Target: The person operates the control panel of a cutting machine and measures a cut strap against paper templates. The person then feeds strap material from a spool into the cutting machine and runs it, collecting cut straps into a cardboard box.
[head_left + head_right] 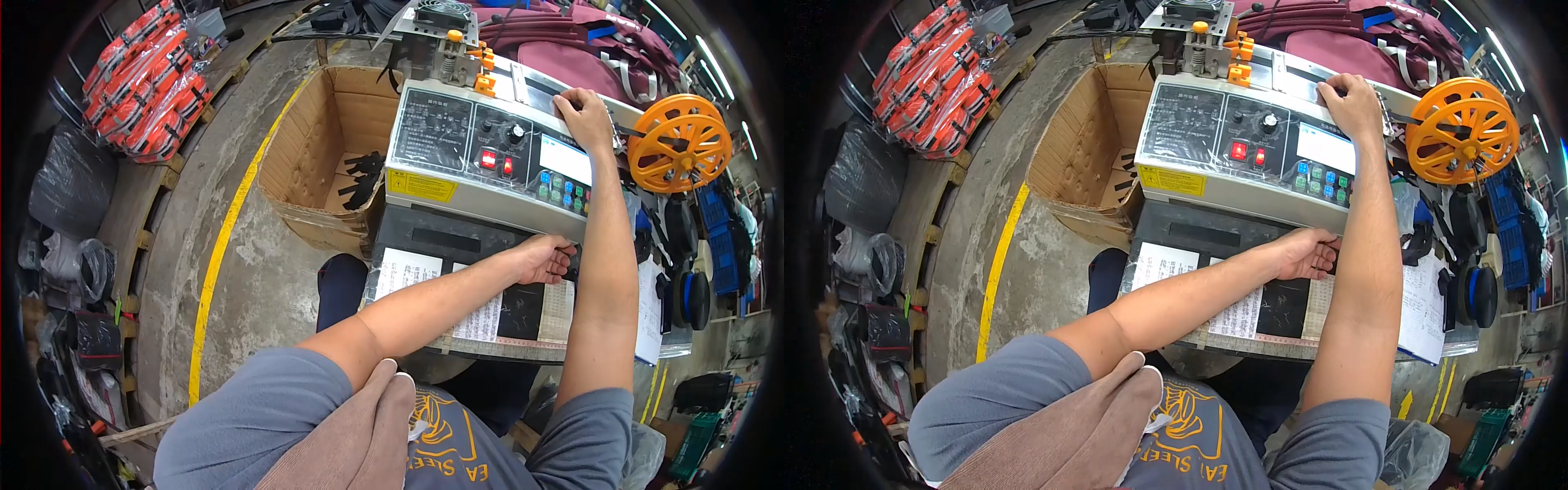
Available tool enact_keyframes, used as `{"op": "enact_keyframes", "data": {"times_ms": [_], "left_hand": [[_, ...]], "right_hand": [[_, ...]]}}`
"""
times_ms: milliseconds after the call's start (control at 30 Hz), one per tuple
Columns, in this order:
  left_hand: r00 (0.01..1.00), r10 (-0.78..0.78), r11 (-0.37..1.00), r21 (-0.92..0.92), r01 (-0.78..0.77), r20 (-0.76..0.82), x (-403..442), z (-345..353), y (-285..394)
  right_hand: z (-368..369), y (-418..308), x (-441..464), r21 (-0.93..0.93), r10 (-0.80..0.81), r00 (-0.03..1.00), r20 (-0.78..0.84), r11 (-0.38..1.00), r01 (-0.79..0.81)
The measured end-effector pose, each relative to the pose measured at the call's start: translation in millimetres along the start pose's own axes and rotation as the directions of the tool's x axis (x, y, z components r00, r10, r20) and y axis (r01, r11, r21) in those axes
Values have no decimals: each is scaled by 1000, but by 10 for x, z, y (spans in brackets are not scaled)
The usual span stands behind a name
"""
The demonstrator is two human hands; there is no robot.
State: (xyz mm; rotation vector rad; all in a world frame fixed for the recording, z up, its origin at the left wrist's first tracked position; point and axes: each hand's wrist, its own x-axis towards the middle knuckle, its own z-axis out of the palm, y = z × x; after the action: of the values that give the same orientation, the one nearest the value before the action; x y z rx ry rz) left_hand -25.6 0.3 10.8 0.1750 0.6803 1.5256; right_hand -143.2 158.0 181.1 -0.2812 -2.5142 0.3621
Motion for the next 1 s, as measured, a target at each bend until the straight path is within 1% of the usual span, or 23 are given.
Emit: {"op": "enact_keyframes", "data": {"times_ms": [367,500,633,733,867,967,1000], "left_hand": [[1000,-12,1000,-16,12,20,93,-37,-32],[1000,-9,1000,-8,9,22,116,-26,-45],[999,-1,1000,-9,1,40,151,-27,-58],[999,10,1000,-9,-10,32,168,-14,-73],[999,25,1000,-7,-24,21,164,7,-87],[999,32,999,1,-32,15,147,22,-80],[999,34,999,5,-34,13,150,25,-80]], "right_hand": [[48,81,36,-23,-95,995,-31,995,94],[67,135,56,8,-83,996,-18,996,83],[96,157,66,52,-104,994,-22,993,105],[96,154,69,137,-81,997,-2,987,80],[70,120,60,81,-135,991,-20,987,136],[92,168,83,108,-118,993,-1,987,118],[86,149,75,88,-126,992,-6,988,126]]}}
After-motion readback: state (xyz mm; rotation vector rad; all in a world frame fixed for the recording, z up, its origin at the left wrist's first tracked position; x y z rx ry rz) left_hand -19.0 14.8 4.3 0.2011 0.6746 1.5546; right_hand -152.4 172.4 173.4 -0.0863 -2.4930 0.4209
